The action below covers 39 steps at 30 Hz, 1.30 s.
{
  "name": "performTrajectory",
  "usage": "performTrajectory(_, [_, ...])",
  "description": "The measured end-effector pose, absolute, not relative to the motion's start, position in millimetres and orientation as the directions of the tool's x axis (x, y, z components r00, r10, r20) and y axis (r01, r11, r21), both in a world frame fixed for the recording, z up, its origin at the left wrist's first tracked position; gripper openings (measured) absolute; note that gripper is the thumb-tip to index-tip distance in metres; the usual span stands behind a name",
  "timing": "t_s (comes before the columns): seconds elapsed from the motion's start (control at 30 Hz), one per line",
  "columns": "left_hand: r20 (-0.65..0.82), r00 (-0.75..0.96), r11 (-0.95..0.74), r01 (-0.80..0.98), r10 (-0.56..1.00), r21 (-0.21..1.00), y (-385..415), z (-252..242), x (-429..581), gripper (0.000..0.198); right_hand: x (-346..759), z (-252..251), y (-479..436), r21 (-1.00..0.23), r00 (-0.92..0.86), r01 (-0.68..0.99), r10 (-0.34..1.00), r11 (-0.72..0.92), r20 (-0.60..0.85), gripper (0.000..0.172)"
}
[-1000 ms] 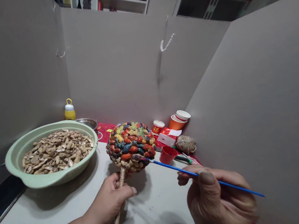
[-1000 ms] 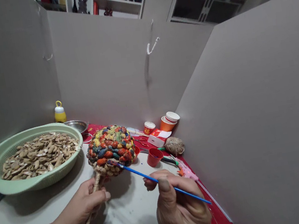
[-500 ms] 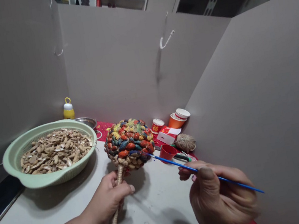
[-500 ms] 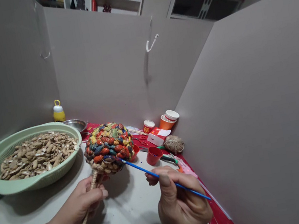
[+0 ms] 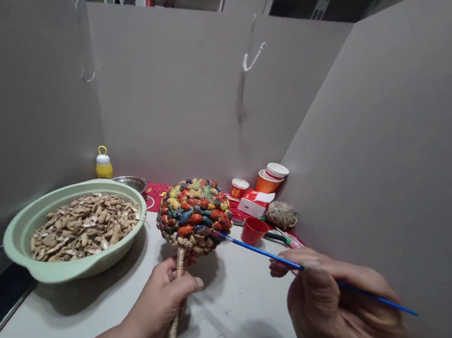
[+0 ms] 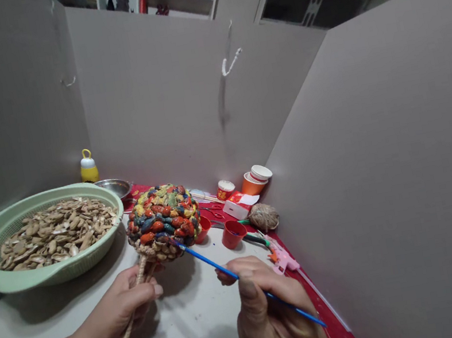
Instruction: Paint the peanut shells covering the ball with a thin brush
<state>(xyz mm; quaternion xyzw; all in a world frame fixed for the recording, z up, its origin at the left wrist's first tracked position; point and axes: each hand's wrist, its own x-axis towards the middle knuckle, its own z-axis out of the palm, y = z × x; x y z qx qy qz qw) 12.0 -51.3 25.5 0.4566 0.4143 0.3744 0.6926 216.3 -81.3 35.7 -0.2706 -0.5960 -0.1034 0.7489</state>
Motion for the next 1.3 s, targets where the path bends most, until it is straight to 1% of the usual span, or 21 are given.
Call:
performTrajectory(0.13, [-0.231, 0.372, 0.301, -0.14, 0.899, 0.943, -53, 23, 13, 0.029, 217, 33, -82, -0.249, 0.165, 0.477, 0.193, 0.843, 0.967, 0.015])
performTrajectory(0.23, [-0.242, 0.378, 0.318, -0.151, 0.894, 0.936, -53, 23, 14, 0.029, 218, 32, -83, -0.249, 0.135, 0.486, 0.21, 0.837, 0.968, 0.017])
performTrajectory(0.43, [-0.277, 0.414, 0.374, -0.173, 0.867, 0.911, -52, 27, 13, 0.03, 220, 34, -81, -0.278, 0.185, 0.504, 0.212, 0.818, 0.96, 0.016])
performTrajectory(0.63, [-0.265, 0.411, 0.369, -0.199, 0.872, 0.908, -51, 30, 12, 0.031, 226, 37, -82, -0.282, 0.227, 0.564, 0.183, 0.776, 0.957, 0.013])
performTrajectory(0.7, [-0.269, 0.408, 0.374, -0.201, 0.872, 0.905, -52, 30, 13, 0.031, 226, 37, -82, -0.293, 0.242, 0.558, 0.185, 0.776, 0.952, 0.012])
performTrajectory(0.8, [-0.274, 0.402, 0.373, -0.192, 0.874, 0.908, -53, 29, 14, 0.031, 223, 36, -82, -0.275, 0.254, 0.509, 0.163, 0.815, 0.953, 0.014])
performTrajectory(0.9, [-0.268, 0.395, 0.36, -0.178, 0.878, 0.916, -54, 27, 14, 0.03, 218, 34, -82, -0.277, 0.221, 0.476, 0.191, 0.835, 0.956, 0.015])
performTrajectory(1.03, [-0.271, 0.407, 0.366, -0.175, 0.872, 0.914, -55, 28, 15, 0.03, 218, 33, -83, -0.309, 0.171, 0.504, 0.258, 0.807, 0.951, 0.012])
performTrajectory(1.23, [-0.283, 0.436, 0.395, -0.193, 0.855, 0.898, -54, 30, 13, 0.032, 223, 37, -81, -0.337, 0.227, 0.523, 0.253, 0.783, 0.94, 0.011])
performTrajectory(1.3, [-0.282, 0.433, 0.393, -0.192, 0.856, 0.899, -53, 30, 13, 0.032, 224, 36, -80, -0.327, 0.244, 0.517, 0.23, 0.791, 0.942, 0.012])
